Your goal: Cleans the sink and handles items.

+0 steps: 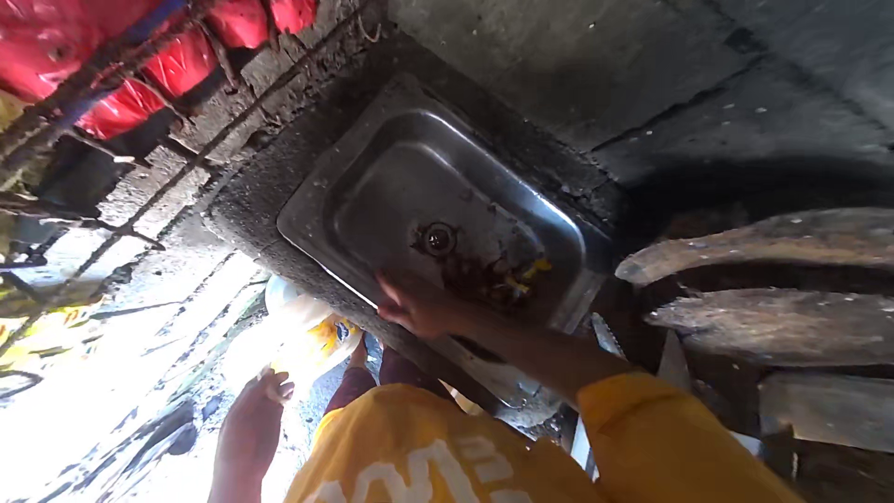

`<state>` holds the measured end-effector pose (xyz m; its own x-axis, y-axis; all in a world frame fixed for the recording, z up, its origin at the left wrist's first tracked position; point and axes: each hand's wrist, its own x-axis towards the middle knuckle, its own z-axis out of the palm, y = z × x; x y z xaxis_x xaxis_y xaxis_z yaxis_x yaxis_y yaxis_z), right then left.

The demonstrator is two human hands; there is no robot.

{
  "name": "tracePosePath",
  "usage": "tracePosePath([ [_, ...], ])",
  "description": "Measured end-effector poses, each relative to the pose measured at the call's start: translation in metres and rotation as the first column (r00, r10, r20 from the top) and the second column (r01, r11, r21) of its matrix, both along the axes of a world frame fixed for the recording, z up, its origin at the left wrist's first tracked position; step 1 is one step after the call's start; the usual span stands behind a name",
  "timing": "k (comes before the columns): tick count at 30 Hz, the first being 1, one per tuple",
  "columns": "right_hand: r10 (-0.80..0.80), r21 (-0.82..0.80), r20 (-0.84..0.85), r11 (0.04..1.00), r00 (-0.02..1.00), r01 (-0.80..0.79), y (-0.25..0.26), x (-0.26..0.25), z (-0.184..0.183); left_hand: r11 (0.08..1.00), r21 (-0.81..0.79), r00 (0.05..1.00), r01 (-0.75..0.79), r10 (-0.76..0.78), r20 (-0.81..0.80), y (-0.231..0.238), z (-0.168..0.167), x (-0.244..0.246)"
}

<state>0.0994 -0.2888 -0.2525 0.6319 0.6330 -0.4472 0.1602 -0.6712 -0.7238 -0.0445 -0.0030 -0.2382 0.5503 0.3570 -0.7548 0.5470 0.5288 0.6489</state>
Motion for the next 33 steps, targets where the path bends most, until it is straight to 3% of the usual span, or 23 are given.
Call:
tracePosePath([
  [2, -0.061, 0.023, -0.132, 0.998, 0.989, 0.065, -0.01, -0.026, -0.012, 1.0, -0.009, 1.0, -0.006, 0.006, 0.012, 0.001, 0.004, -0.001],
  [6, -0.022, -0.35, -0.316, 0.932, 0.949, -0.094, -0.08, -0.029, 0.0, 1.0, -0.021, 1.0, 0.001, -0.001, -0.004, 0.006, -0.001, -0.008],
  [9, -0.063, -0.4, 0.019, 0.914, 0.998, 0.065, -0.099, 0.028, 0.001, 0.999, -0.013, 0.999, 0.035, -0.035, -0.016, 0.004, -0.005, -0.005],
  [11, -0.005, -0.397, 0.288, 0.909, 0.958, 0.125, -0.108, 0.081, -0.029, 0.998, -0.011, 0.998, 0.065, -0.065, -0.014, -0.002, -0.006, -0.001],
  [15, 0.035, -0.438, 0.467, 0.877, 0.883, 0.197, -0.124, 0.142, -0.085, 0.998, -0.022, 0.998, 0.067, -0.067, -0.003, -0.008, -0.005, -0.001],
  [17, -0.067, -0.462, 0.454, 0.835, 0.889, 0.299, -0.143, 0.122, -0.093, 0.998, -0.038, 0.999, 0.046, -0.046, 0.007, -0.001, -0.004, -0.008],
  [19, -0.261, -0.535, 0.387, 0.718, 0.885, 0.446, -0.168, 0.075, -0.09, 0.998, -0.044, 0.999, 0.033, -0.033, 0.0, 0.008, -0.009, -0.017],
  [21, -0.476, -0.598, 0.289, 0.588, 0.831, 0.545, -0.179, 0.034, -0.072, 0.999, -0.054, 1.0, 0.009, -0.009, -0.009, 0.013, -0.016, -0.022],
  [23, -0.6, -0.597, 0.175, 0.565, 0.78, 0.569, -0.165, 0.009, -0.05, 0.998, -0.065, 1.0, -0.004, 0.002, -0.022, 0.014, -0.019, -0.019],
  [29, -0.613, -0.62, 0.115, 0.571, 0.782, 0.538, -0.092, -0.038, -0.043, 0.996, -0.035, 0.997, 0.082, -0.081, 0.01, 0.023, -0.011, -0.008],
  [33, -0.614, -0.61, 0.034, 0.613, 0.789, 0.503, -0.07, -0.064, -0.038, 0.937, 0.003, 0.917, 0.35, -0.343, 0.202, 0.055, 0.04, -0.017],
])
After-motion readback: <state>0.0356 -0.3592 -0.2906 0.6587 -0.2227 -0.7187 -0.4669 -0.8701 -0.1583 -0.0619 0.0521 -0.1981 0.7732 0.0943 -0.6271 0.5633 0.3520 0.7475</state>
